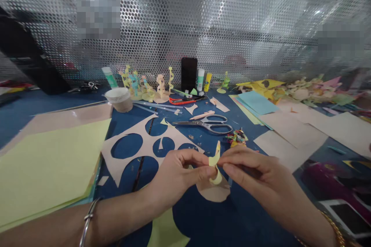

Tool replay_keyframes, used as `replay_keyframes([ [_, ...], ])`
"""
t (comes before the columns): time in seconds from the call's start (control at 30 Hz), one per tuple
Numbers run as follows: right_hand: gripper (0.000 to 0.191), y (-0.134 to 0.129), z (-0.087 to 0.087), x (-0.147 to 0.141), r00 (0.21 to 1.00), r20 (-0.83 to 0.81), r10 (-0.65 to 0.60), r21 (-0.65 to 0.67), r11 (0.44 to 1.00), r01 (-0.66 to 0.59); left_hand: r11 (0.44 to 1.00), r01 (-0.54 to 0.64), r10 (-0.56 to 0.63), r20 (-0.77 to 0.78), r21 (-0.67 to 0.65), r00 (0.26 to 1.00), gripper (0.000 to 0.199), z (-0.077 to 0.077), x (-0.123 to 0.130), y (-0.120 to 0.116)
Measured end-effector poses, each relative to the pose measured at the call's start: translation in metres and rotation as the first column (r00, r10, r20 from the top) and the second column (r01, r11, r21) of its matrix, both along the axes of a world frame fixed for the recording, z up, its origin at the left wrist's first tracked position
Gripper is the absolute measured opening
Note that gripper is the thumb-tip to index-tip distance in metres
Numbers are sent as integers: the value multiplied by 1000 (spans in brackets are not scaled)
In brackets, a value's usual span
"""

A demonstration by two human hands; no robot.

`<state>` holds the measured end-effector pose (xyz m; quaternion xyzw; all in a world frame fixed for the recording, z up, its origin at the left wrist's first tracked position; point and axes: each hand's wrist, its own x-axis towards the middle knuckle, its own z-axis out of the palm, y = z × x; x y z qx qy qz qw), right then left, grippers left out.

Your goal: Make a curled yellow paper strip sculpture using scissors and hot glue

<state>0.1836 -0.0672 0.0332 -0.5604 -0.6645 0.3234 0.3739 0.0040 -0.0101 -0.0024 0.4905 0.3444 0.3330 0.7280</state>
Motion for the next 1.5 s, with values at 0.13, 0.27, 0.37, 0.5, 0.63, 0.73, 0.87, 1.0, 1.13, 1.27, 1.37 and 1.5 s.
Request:
replay_keyframes([
  [0.13, 21, -4, -2, -3, 995, 95, -5, 89, 996, -4, 1000, -4, 4, -8, 24, 1000, 18, -1, -1, 0],
  [0.27, 25, -6, -3, -5, 990, 144, 5, 156, 987, -28, 999, -35, 35, 0, 23, 999, 19, -4, -1, -1],
  [0.37, 25, -6, -3, -5, 990, 139, -24, 164, 986, 1, 999, -34, 34, 6, 21, 999, 27, -3, 0, -1],
  [0.5, 24, -5, -3, -3, 988, 117, -96, 148, 986, 78, 1000, -23, 23, -6, 6, 1000, 25, 1, 1, -2],
  [0.63, 23, -3, -4, -1, 988, 108, -113, 151, 984, 96, 998, -69, 69, -19, 17, 997, 14, 5, 2, -3],
  [0.73, 18, -1, -5, 1, 991, 87, -103, 144, 985, 90, 996, -80, 81, -21, 38, 996, 11, 4, 3, -3],
  [0.87, 14, -1, -8, 4, 987, 58, -149, 124, 982, 141, 995, -93, 94, -26, 29, 995, 10, 2, 3, -2],
  [1.0, 20, -4, -9, 3, 989, -7, -145, 227, 963, 142, 993, -115, 116, -24, 26, 993, 12, 0, 2, -2],
  [1.13, 12, -7, -10, 2, 981, -86, -172, 308, 932, 190, 994, -101, 101, 12, 34, 995, 14, -1, 2, -2],
  [1.27, 10, -6, -12, 3, 977, -76, -200, 202, 956, 212, 995, -95, 95, 24, 5, 995, 14, 1, 1, -2],
  [1.37, 29, -3, -13, 4, 987, 3, -161, 92, 983, 160, 996, -84, 84, 11, 11, 996, 13, 1, 0, -2],
  [1.5, 24, 0, -12, 0, 990, 57, -127, 108, 987, 120, 997, -76, 76, 37, 1, 996, 15, 1, -1, -2],
])
